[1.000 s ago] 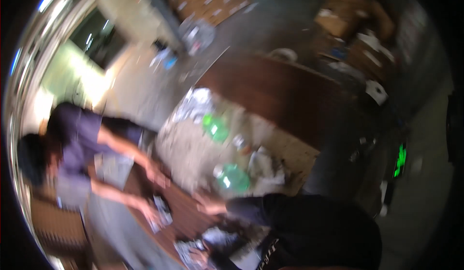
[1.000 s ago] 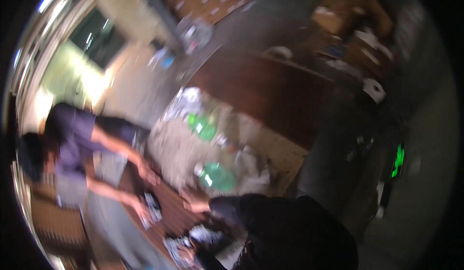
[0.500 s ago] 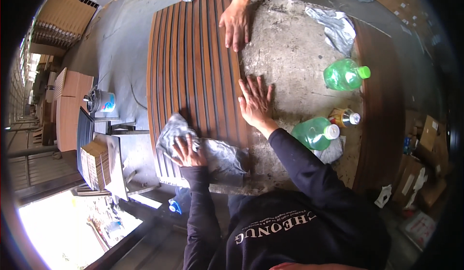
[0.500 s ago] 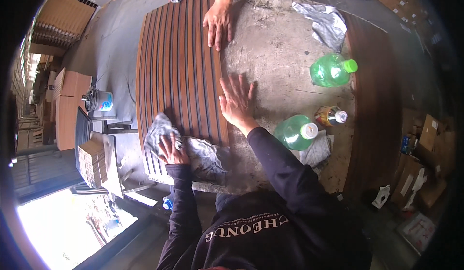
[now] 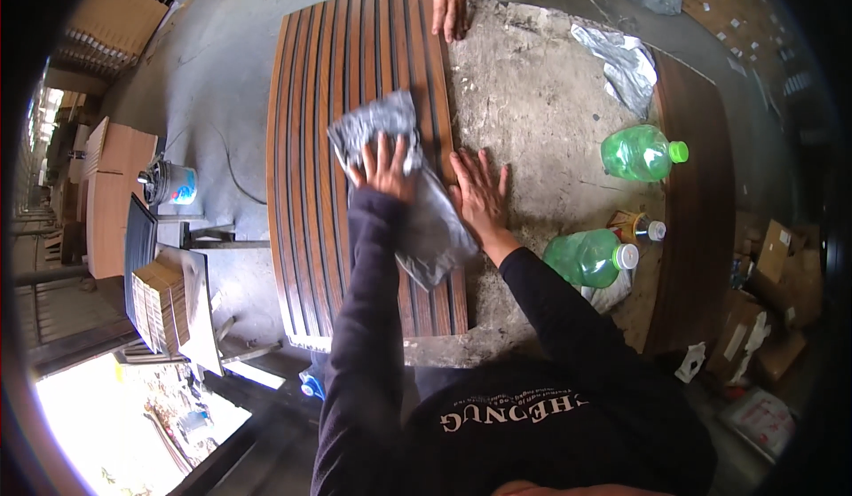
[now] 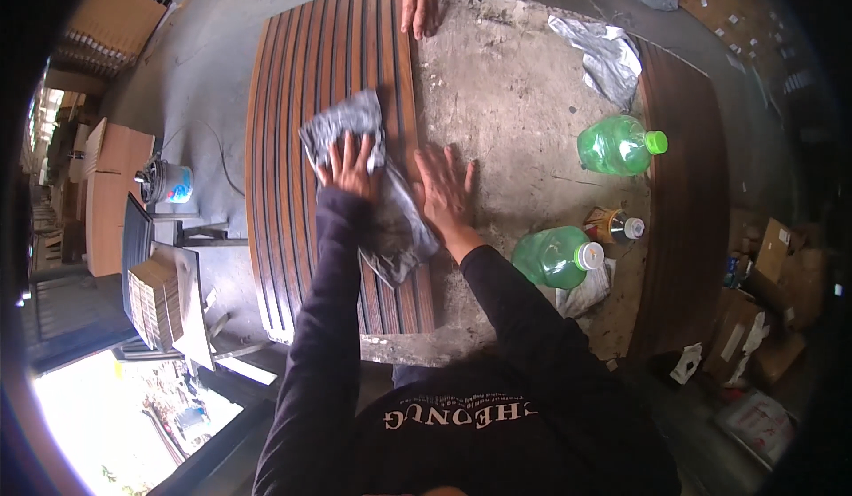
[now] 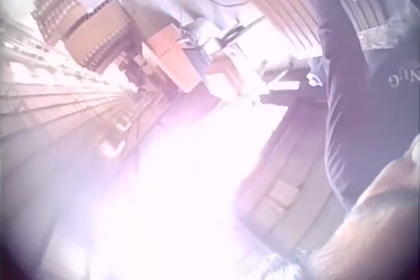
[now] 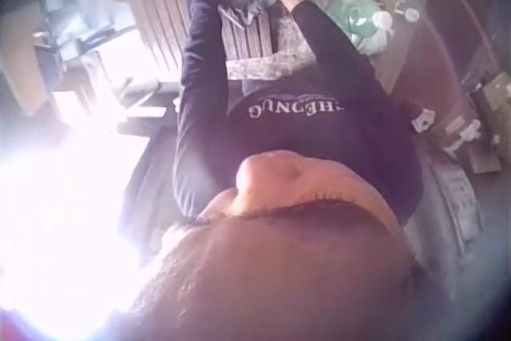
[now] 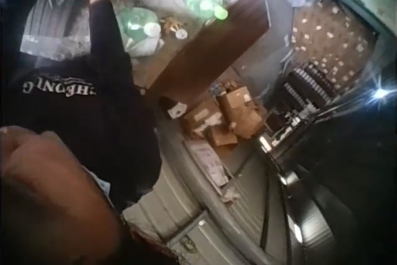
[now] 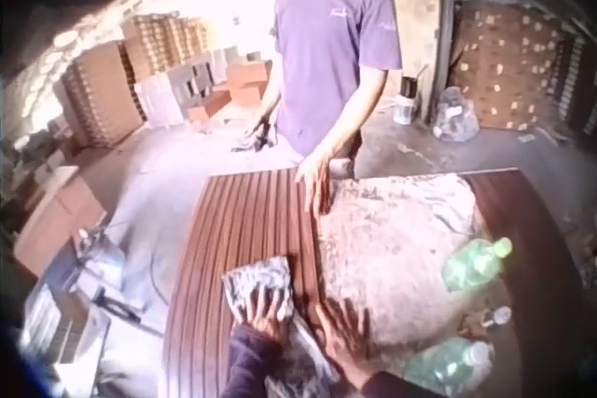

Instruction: The person wipes a slatted wooden furniture panel with a cloth, moving it across the surface and edges while another person uses a sprayer and cloth on the same panel.

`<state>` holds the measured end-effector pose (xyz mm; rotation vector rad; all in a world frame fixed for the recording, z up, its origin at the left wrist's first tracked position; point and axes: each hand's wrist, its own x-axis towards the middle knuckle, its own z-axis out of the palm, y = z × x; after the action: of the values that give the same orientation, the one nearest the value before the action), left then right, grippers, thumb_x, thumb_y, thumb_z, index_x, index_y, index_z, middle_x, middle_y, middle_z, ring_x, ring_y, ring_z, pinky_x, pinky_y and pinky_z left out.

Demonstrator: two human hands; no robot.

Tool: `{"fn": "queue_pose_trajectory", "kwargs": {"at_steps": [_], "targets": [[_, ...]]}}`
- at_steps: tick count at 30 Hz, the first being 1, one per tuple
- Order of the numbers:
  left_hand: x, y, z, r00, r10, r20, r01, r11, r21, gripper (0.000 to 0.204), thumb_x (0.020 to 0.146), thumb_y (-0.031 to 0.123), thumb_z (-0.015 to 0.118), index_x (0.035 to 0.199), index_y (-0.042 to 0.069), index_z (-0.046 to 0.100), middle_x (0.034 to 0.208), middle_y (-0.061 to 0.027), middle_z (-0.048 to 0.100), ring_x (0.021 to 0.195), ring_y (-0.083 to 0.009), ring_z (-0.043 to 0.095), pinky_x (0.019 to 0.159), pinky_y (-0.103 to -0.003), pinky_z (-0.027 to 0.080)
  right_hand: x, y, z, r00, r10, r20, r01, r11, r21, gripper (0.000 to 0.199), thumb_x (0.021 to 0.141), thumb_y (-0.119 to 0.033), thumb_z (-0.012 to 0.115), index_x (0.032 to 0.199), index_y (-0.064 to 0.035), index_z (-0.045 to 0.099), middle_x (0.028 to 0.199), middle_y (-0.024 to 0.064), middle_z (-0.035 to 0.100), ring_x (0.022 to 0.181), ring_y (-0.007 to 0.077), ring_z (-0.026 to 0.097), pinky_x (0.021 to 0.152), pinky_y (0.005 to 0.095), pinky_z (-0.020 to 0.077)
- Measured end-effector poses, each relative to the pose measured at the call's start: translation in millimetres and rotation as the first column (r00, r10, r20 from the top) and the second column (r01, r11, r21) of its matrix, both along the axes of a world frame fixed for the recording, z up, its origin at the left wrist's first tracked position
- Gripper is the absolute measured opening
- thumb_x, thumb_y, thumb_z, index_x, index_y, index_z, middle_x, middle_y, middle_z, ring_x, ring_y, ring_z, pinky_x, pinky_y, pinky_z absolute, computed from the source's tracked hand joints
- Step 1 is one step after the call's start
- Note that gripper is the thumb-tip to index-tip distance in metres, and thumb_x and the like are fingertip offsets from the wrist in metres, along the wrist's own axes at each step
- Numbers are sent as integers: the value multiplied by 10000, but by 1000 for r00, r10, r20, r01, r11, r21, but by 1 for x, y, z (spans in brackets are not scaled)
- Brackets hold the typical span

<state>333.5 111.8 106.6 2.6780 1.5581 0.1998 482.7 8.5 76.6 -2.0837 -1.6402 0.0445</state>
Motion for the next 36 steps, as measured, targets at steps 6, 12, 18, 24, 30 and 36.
{"fn": "queue_pose_trajectory", "kwargs": {"at_steps": [6, 12, 18, 24, 30, 36], "targets": [[-64, -154, -2, 999, -32, 23, 35, 988, -151, 717, 668, 247, 535, 1375, 238, 413, 1452, -138, 326, 1348, -413, 231, 1052, -607, 64, 6, 8, 23, 977, -122, -173, 108, 991, -84, 572, 862, -309, 503, 1373, -123, 325, 1410, 81, 353, 1374, 297, 198, 1080, 599, 37], [-27, -68, 12, 999, -25, 39, 30, 992, -122, 683, 733, 340, 574, 1385, 257, 385, 1470, -110, 296, 1339, -412, 247, 1010, -667, 138, 1, 8, 20, 996, -53, -71, 43, 990, -132, 559, 906, -329, 429, 1401, -95, 316, 1452, 75, 318, 1389, 292, 170, 1080, 590, 17], [37, 93, 14, 995, 73, 63, -72, 997, -12, 613, 850, 437, 511, 1402, 251, 319, 1486, -94, 250, 1357, -381, 214, 1012, -666, 142, -4, 10, 21, 1000, -23, -2, 23, 996, -89, 632, 824, -343, 547, 1386, -125, 356, 1453, 60, 322, 1390, 291, 175, 1071, 596, 42], [-9, -24, 2, 998, -57, -17, 56, 996, -70, 673, 769, 221, 544, 1405, 159, 331, 1472, -106, 286, 1348, -368, 246, 1025, -639, 164, 8, 9, 25, 998, -62, -13, 60, 989, -135, 622, 850, -348, 515, 1399, -124, 327, 1450, 68, 325, 1390, 292, 172, 1079, 590, 40], [-71, -172, 7, 998, 63, -30, -68, 976, -206, 731, 686, 241, 560, 1393, 218, 377, 1483, -87, 279, 1361, -370, 228, 1040, -641, 82, 2, 8, 18, 998, -52, -23, 48, 989, -136, 555, 942, -340, 362, 1436, -117, 244, 1478, 64, 279, 1400, 272, 133, 1090, 566, -24], [1, -30, 20, 986, 103, 130, -103, 995, -10, 650, 775, 295, 558, 1385, 182, 364, 1468, -54, 303, 1349, -318, 258, 1014, -642, 183, -1, 13, 11, 997, -72, 39, 74, 995, -64, 562, 897, -362, 449, 1393, -123, 338, 1432, 68, 355, 1366, 298, 234, 1064, 606, 94]]}}
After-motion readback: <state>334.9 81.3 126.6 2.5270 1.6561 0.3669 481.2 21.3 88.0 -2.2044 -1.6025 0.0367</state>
